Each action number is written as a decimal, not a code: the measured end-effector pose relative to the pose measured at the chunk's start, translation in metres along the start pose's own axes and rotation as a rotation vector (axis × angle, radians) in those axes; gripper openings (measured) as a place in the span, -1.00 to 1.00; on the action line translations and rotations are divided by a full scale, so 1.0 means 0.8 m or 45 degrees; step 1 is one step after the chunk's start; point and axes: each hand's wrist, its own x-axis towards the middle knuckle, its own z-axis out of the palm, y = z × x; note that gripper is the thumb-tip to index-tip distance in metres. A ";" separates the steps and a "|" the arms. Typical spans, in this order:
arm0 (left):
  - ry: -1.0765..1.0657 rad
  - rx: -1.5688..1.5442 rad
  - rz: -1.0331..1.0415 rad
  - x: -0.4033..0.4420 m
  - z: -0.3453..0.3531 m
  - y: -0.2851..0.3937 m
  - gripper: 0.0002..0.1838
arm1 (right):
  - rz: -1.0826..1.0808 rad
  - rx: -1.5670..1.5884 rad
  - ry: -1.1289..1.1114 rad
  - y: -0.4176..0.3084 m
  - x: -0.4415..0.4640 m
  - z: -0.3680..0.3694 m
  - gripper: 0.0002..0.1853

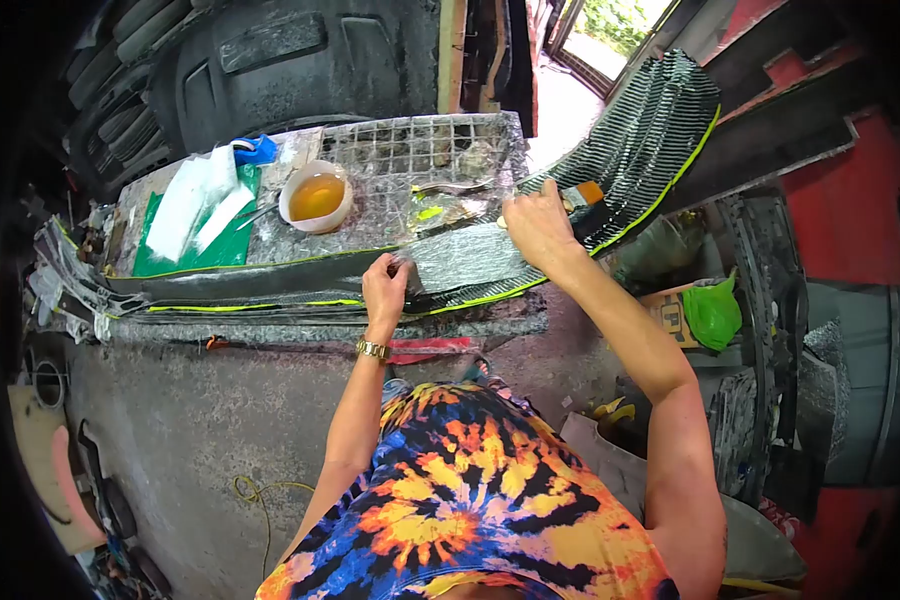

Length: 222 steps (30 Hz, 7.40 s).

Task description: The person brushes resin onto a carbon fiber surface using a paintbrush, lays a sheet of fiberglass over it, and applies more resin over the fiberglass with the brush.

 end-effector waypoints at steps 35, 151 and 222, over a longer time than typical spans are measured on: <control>0.021 -0.109 -0.114 -0.004 0.008 0.015 -0.66 | -0.362 0.787 0.279 0.001 -0.069 0.005 -0.69; -0.025 -0.444 -1.584 -0.346 -0.303 -0.538 -0.82 | 0.238 1.049 0.008 -0.069 -0.021 -0.031 -0.83; 0.607 -0.334 -1.710 -0.574 -0.158 -0.432 -0.70 | -0.734 0.781 0.088 -0.261 0.373 0.007 -0.77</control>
